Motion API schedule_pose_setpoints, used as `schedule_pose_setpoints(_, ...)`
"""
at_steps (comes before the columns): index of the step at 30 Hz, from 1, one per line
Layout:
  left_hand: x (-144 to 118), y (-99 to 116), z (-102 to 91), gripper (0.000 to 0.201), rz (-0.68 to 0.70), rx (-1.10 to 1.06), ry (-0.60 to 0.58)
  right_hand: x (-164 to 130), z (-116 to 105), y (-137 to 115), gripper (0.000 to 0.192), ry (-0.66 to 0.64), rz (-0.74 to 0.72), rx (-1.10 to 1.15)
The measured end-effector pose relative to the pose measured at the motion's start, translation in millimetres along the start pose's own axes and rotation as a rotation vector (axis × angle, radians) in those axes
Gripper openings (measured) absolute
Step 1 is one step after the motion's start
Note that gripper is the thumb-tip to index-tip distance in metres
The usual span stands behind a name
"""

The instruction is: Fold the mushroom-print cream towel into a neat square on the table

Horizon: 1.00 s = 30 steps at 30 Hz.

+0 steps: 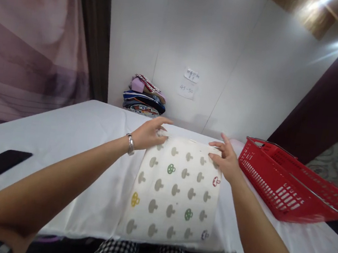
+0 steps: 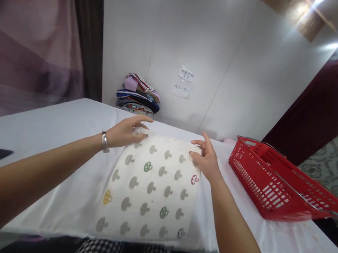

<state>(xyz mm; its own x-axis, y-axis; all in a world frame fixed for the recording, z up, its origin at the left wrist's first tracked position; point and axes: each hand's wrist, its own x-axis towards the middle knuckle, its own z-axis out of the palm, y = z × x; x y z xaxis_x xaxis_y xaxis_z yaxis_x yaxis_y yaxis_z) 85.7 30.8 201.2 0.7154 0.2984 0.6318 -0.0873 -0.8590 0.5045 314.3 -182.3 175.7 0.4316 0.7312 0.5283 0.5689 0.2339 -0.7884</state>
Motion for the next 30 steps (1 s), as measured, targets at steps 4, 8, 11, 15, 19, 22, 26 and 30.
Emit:
schedule_pose_setpoints(4, 5.6, -58.9, 33.7, 0.041, -0.465, -0.100, -0.072, 28.3, 33.3, 65.3, 0.089, 0.025, 0.262, 0.139)
schedule_pose_setpoints(8, -8.6, -116.0, 72.9, 0.050, -0.924, -0.108, 0.066, 32.6, 71.5, 122.6, 0.090, 0.055, 0.610, 0.075)
schedule_pose_setpoints(11, -30.2, -144.3, 92.4, 0.071, -1.069, -0.120, 0.050, 18.5, 83.3, 144.4, 0.090, -0.036, 0.811, 0.001)
schedule_pose_setpoints(15, -44.3, -163.9, 103.2, 0.071, -1.116, -0.152, 0.027, 6.5, 84.0, 149.7, 0.086, -0.078, 0.811, -0.062)
schedule_pose_setpoints(19, -39.5, -171.1, 107.0, 0.050, -1.059, -0.122, 0.057, 7.8, 90.7, 152.3, 0.074, -0.033, 0.740, -0.020)
schedule_pose_setpoints(22, -35.6, -176.2, 109.0, 0.037, -0.990, -0.096, 0.111, 15.5, 97.0, 161.8, 0.070, -0.010, 0.675, 0.001)
schedule_pose_setpoints(26, -34.3, -189.6, 110.2, 0.039, -0.948, -0.055, 0.211, 40.2, 101.3, 177.0, 0.070, -0.040, 0.583, -0.086)
schedule_pose_setpoints(30, -36.8, -203.2, 110.1, 0.036, -0.974, -0.018, 0.245, 63.2, 111.1, 176.3, 0.053, -0.179, 0.370, -0.540)
